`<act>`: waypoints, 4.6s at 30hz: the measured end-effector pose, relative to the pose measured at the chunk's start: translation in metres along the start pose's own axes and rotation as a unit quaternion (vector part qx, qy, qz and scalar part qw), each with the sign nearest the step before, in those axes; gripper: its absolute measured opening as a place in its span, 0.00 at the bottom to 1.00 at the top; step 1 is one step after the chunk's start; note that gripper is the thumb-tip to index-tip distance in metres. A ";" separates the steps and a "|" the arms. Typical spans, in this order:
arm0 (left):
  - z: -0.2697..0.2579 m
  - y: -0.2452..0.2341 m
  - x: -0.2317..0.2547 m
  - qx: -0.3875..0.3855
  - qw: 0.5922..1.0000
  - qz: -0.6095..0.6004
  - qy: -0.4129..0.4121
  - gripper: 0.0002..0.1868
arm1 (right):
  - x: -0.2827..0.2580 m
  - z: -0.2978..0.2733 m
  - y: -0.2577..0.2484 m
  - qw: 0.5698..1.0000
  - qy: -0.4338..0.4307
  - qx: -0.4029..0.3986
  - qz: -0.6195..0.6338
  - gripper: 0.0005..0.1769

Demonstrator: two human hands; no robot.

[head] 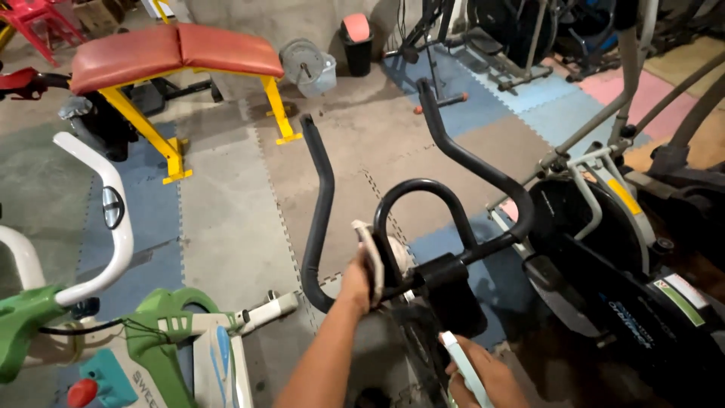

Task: Wiping down and sanitizing various pieces of gym equipment using a spray bottle and a cloth.

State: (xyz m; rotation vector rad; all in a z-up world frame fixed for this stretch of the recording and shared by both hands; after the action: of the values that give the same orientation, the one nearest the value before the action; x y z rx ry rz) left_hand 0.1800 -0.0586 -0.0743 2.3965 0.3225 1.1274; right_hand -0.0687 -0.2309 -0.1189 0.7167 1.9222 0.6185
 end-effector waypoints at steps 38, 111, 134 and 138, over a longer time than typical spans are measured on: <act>0.016 0.140 0.106 -0.063 0.564 0.635 0.524 0.29 | -0.056 -0.024 0.181 0.770 -0.268 0.299 -0.496 0.33; 0.033 0.207 0.055 -0.136 0.203 0.688 0.684 0.19 | -0.087 -0.035 0.154 0.780 -0.284 0.315 -0.459 0.31; 0.027 0.215 0.055 -0.268 0.183 0.789 0.522 0.33 | -0.054 -0.047 0.147 0.768 -0.244 0.375 -0.458 0.32; 0.043 0.209 0.082 -0.186 0.354 0.741 0.539 0.23 | -0.048 -0.045 0.154 0.764 -0.250 0.362 -0.472 0.29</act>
State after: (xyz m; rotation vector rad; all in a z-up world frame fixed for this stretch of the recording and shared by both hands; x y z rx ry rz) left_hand 0.2674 -0.2198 0.0619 0.4471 -1.8963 2.7707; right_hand -0.0576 -0.1622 0.0337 0.2089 1.6666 -0.9152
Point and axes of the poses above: each hand's wrist, its own z-axis towards the middle knuckle, its own y-axis out of the palm, x = y × z, the point moved 5 cm from there along z, towards the middle knuckle, and after that the axes turned 1 degree about -z, right-handed, at the moved point
